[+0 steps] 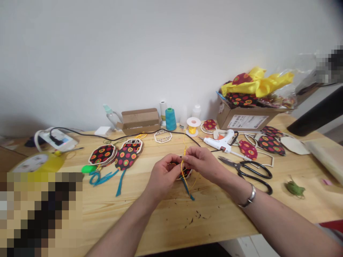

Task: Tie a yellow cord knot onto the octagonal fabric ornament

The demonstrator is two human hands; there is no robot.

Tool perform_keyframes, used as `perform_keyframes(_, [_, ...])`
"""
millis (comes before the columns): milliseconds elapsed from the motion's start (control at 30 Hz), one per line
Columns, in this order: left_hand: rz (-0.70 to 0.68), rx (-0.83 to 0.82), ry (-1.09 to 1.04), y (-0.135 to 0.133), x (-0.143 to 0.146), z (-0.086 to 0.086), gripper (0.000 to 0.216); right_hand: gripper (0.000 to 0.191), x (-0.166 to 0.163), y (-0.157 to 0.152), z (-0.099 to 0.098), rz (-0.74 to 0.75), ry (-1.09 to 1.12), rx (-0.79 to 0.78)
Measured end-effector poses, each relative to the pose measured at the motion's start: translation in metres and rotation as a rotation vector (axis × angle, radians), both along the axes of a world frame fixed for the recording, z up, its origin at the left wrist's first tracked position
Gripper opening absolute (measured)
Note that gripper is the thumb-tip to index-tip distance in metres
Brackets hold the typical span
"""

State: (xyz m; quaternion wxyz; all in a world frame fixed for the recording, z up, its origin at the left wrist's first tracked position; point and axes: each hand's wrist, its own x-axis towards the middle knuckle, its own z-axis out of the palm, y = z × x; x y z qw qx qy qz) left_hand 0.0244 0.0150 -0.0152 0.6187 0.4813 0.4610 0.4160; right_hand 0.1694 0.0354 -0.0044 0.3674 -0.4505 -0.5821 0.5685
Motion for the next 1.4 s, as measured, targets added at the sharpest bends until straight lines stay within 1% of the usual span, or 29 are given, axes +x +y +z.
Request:
perform_keyframes(167, [0.039, 0.043, 0.045, 0.000, -0.001, 0.001, 0.016, 0.020, 0.001, 0.001, 0.001, -0.002, -0.040, 0.025])
perform_keyframes(300, [0.008, 0.065, 0.032, 0.000, -0.003, 0.002, 0.015, 0.021, 0.001, 0.000, 0.004, 0.003, -0.025, -0.001])
perform_keyframes(433, [0.008, 0.066, 0.047, 0.000, -0.005, 0.002, 0.018, 0.023, 0.001, 0.000, 0.004, 0.011, -0.020, 0.021])
perform_keyframes(633, [0.009, -0.023, 0.020, 0.002, -0.006, 0.004, 0.020, 0.019, 0.002, 0.000, 0.001, 0.025, -0.005, 0.006])
perform_keyframes(800, [-0.020, -0.145, -0.107, 0.005, -0.007, -0.001, 0.020, 0.019, 0.003, 0.001, 0.001, 0.063, 0.031, -0.005])
perform_keyframes(967, [-0.113, -0.269, -0.247, 0.007, -0.010, -0.005, 0.018, 0.018, 0.006, 0.003, -0.006, 0.127, 0.038, 0.027])
perform_keyframes(1100, [-0.176, -0.356, -0.334, 0.008, -0.011, -0.004, 0.019, 0.019, 0.007, 0.003, -0.007, 0.144, 0.025, 0.021])
perform_keyframes(1233, [-0.193, -0.388, -0.357, 0.007, -0.011, -0.003, 0.019, 0.021, 0.008, 0.002, -0.003, 0.170, 0.058, -0.014])
perform_keyframes(1400, [-0.194, -0.390, -0.338, 0.006, -0.011, -0.001, 0.021, 0.025, 0.009, 0.002, 0.002, 0.196, 0.094, -0.040])
